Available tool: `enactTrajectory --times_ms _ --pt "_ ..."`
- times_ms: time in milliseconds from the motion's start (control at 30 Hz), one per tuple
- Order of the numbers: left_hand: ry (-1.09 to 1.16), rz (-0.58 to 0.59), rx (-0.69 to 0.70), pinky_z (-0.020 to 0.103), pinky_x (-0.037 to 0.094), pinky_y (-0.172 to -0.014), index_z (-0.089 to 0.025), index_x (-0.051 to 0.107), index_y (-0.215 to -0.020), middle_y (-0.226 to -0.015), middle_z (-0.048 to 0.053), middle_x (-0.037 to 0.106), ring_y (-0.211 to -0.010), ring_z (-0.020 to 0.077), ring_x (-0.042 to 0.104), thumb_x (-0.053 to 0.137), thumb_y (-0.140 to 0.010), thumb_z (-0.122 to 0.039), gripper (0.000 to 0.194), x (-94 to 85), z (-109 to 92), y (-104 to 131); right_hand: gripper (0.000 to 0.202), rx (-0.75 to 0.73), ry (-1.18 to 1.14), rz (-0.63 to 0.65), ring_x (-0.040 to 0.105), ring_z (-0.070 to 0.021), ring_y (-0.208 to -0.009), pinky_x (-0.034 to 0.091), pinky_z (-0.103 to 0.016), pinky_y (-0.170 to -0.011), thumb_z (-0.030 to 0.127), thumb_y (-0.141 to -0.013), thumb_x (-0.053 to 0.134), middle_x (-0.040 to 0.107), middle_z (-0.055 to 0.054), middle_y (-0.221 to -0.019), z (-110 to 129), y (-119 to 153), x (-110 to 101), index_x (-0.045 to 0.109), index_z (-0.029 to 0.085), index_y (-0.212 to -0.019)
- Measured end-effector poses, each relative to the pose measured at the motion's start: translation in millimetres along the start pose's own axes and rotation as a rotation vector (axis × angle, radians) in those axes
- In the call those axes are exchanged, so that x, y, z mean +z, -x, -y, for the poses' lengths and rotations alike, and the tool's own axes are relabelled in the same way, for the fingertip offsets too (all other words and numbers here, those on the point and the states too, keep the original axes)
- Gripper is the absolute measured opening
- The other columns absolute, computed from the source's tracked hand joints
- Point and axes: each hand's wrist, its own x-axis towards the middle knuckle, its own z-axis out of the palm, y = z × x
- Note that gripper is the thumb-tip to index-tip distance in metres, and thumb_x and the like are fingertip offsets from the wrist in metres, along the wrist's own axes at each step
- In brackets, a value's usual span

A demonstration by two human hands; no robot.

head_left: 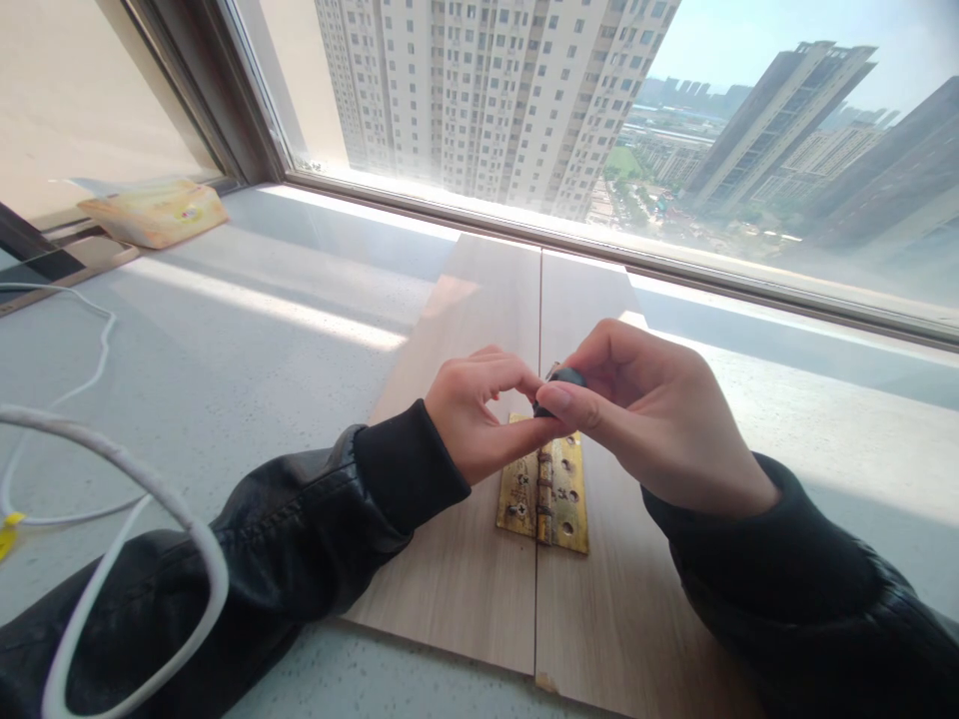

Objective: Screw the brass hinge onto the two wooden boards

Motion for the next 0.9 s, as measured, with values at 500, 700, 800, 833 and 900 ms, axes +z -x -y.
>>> enactTrajectory --times_ms 500,700,800,833,900 --pt "-0.104 -0.003 0.018 0.032 0.047 -0.065 -0.014 0.069 -0.069 -0.067 0.004 0.068 -0.065 0.0158 0.059 0.078 -0.066 -0.036 0.024 3.9 0 -3 0.036 0.040 0.211 -0.117 0.042 -0.0091 -0.047 0.032 -0.023 -0.042 0.046 -0.068 0.077 0.053 0.003 -0.051 -1 -1 0 0.054 0.019 -0.062" --pt "-0.004 0.082 0.009 0.030 0.047 -0.065 -0.015 0.070 -0.077 -0.074 0.005 0.070 -0.072 0.0157 0.060 0.070 -0.076 -0.029 0.014 -2.1 3 -1 0.024 -0.018 0.080 0.108 0.046 -0.0094 -0.048 0.036 -0.024 -0.044 0.040 -0.084 0.063 0.051 0.004 -0.056 5 1 -9 0.067 0.022 -0.099" --pt "0.149 0.234 -0.020 0.027 0.046 -0.062 -0.019 0.072 -0.087 -0.083 0.003 0.073 -0.077 0.0153 0.062 0.069 -0.077 -0.028 0.014 -6.3 11 -2 0.019 -0.025 0.012 0.194 0.048 -0.0092 -0.050 0.038 -0.024 -0.046 0.036 -0.089 0.057 0.056 0.003 -0.059 5 3 -14 0.068 0.023 -0.097" --pt "0.172 0.258 -0.031 0.028 0.045 -0.063 -0.019 0.072 -0.086 -0.083 0.003 0.073 -0.078 0.0155 0.062 0.068 -0.077 -0.027 0.013 -7.1 12 -2 0.017 -0.015 0.004 0.191 0.049 -0.0091 -0.051 0.039 -0.024 -0.047 0.036 -0.087 0.059 0.057 0.003 -0.060 5 4 -15 0.068 0.022 -0.091" --pt "0.165 0.273 -0.053 0.029 0.045 -0.065 -0.019 0.072 -0.083 -0.081 0.003 0.072 -0.079 0.0166 0.062 0.071 -0.073 -0.029 0.014 -7.1 11 -3 0.017 0.013 0.006 0.157 0.049 -0.0088 -0.050 0.039 -0.024 -0.046 0.038 -0.084 0.064 0.058 0.003 -0.059 6 5 -12 0.066 0.021 -0.083"
